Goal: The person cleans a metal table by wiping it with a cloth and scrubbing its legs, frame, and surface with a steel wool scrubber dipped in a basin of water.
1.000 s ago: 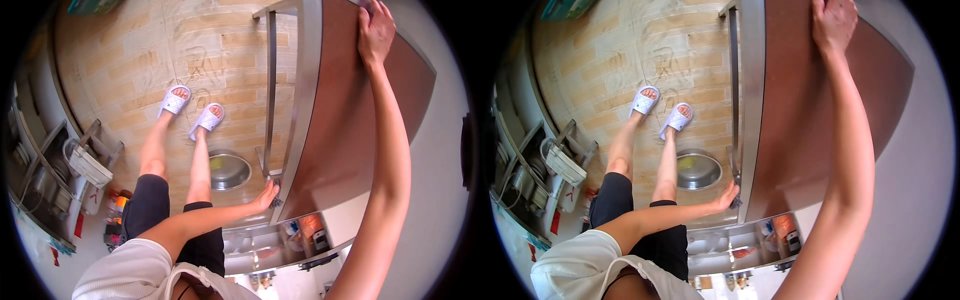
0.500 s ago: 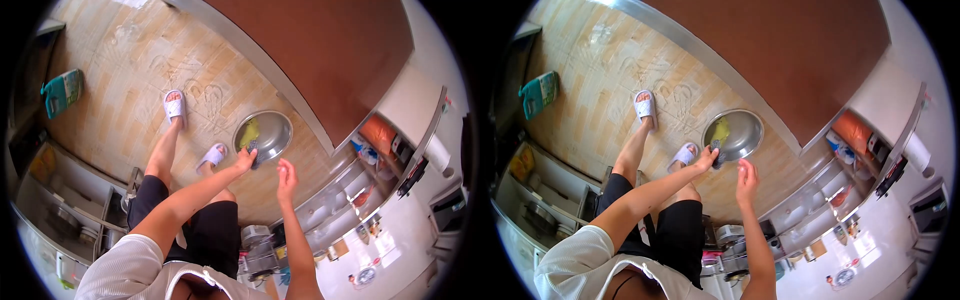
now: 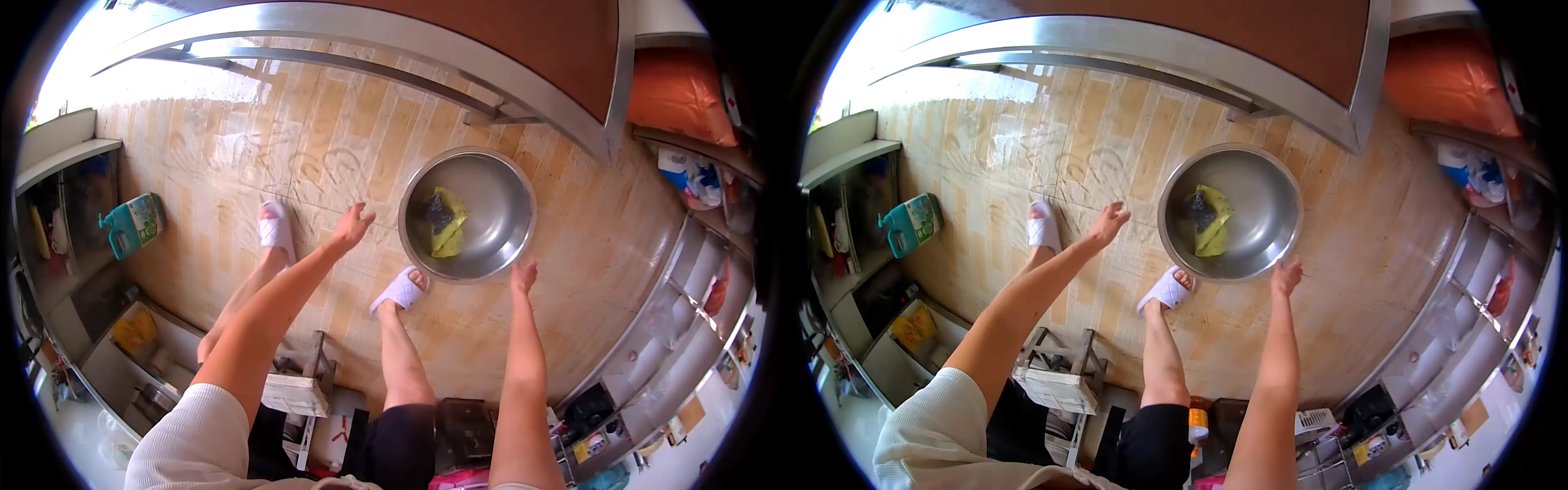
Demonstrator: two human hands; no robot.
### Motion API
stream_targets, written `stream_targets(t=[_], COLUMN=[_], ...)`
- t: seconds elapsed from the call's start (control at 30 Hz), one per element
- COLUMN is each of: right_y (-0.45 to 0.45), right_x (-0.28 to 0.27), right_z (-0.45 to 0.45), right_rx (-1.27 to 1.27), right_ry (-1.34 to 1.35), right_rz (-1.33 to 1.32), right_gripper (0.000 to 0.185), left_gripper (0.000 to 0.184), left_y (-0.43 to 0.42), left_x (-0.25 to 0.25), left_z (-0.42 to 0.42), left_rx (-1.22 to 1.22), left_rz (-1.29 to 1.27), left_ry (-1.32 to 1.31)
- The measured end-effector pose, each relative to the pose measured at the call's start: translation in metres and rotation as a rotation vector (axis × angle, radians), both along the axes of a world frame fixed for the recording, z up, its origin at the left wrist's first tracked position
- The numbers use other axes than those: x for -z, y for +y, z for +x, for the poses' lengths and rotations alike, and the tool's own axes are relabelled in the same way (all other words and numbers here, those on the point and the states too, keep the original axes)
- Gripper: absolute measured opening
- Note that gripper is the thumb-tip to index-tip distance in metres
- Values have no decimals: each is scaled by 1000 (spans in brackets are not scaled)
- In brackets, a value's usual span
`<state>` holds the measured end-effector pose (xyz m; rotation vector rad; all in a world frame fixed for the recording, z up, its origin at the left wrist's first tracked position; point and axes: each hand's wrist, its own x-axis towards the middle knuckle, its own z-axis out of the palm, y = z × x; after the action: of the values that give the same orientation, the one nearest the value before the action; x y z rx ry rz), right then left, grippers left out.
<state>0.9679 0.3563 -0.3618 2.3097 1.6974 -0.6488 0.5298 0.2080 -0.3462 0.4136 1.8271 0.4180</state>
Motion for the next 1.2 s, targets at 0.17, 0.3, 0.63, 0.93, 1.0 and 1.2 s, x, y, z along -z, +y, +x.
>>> stream_targets(t=[0.17, 0.3, 0.63, 0.93, 1.0, 1.2], right_y=[21, 11, -73, -193, -221, -238], right_x=[84, 67, -89, -276, -282, -393], right_z=[29, -2, -185, -477, -543, -779], right_rx=[474, 960, 1007, 1140, 1044, 859], right_ry=[320, 860, 898, 1074, 1202, 1439], right_rz=[7, 132, 125, -390, -407, -499], right_gripper=[63, 44, 40, 31, 36, 41], left_gripper=[69, 51, 25, 26, 24, 26], left_y=[80, 96, -37, -195, -211, -280], left_x=[64, 80, -61, -319, -373, -451], left_z=[38, 57, -83, -365, -439, -668], left_rx=[-122, -374, -730, -1018, -1091, -1169], left_rz=[66, 25, 91, 76, 133, 174], left_ry=[-36, -239, -261, -82, -35, 91])
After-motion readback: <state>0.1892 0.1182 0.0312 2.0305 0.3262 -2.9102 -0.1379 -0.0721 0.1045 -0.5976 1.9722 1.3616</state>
